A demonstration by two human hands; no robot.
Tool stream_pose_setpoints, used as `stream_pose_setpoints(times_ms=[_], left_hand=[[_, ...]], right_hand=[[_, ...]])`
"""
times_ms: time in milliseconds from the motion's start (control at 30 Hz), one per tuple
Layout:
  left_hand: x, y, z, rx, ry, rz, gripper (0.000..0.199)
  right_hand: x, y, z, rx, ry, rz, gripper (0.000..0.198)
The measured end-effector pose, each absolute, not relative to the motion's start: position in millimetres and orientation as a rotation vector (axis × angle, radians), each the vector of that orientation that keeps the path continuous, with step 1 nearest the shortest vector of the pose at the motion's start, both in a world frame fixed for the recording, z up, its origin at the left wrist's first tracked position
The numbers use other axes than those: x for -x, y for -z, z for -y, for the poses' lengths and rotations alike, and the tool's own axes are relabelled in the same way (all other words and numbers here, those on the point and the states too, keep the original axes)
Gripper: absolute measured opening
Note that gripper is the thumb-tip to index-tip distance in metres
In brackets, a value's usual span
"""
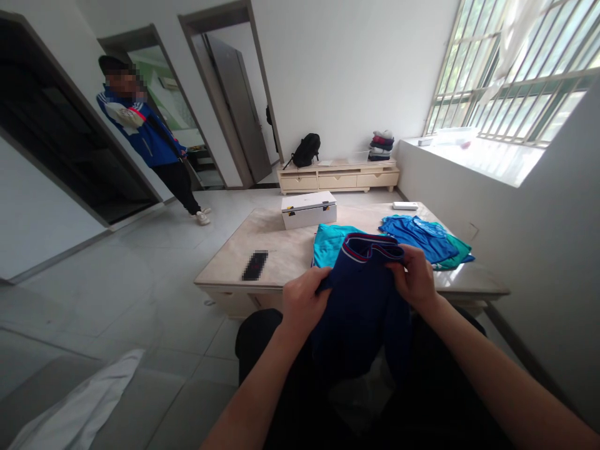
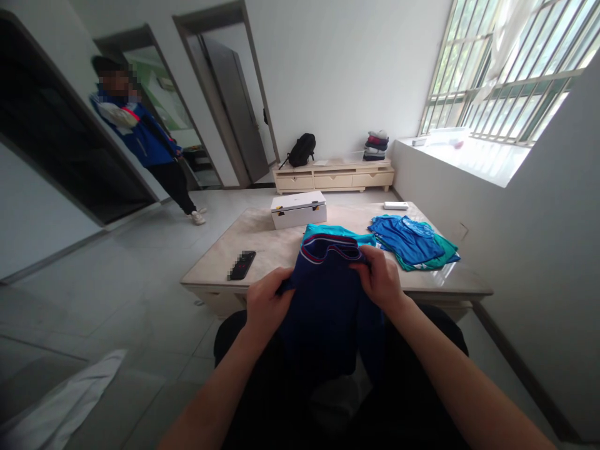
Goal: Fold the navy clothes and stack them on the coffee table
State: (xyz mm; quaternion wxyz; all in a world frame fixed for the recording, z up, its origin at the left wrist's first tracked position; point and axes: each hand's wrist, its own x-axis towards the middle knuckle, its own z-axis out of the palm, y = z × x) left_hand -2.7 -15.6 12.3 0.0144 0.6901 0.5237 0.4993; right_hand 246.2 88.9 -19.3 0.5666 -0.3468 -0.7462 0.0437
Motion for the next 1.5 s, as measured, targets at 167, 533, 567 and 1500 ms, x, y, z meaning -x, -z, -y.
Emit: stream_pose_setpoints(times_ms=[167, 533, 567, 1500], left_hand=[[10.9, 4.5, 14.7, -1.895, -1.505, -1.609, 0.019], [0.9, 63.9, 42.8, -1.686, -1.097, -1.294, 0.034], [-3.6, 65.1, 44.1, -1.665, -1.111, -1.29, 0.035], [-18.5, -0.2, 74.5, -1.695, -1.408, -1.547, 0.021]], right_hand=[[-247.9, 10.7, -81.6, 0.725, -0.243, 1.822, 0.026], [-244.6, 22.6, -18.6, 0.797, -0.67, 1.669, 0.023], [-244.2, 23.1, -14.8, 0.802, -0.684, 1.664, 0.023], [-244.0, 64.4, -10.3, 0.853, -1.468, 2.033, 0.028]])
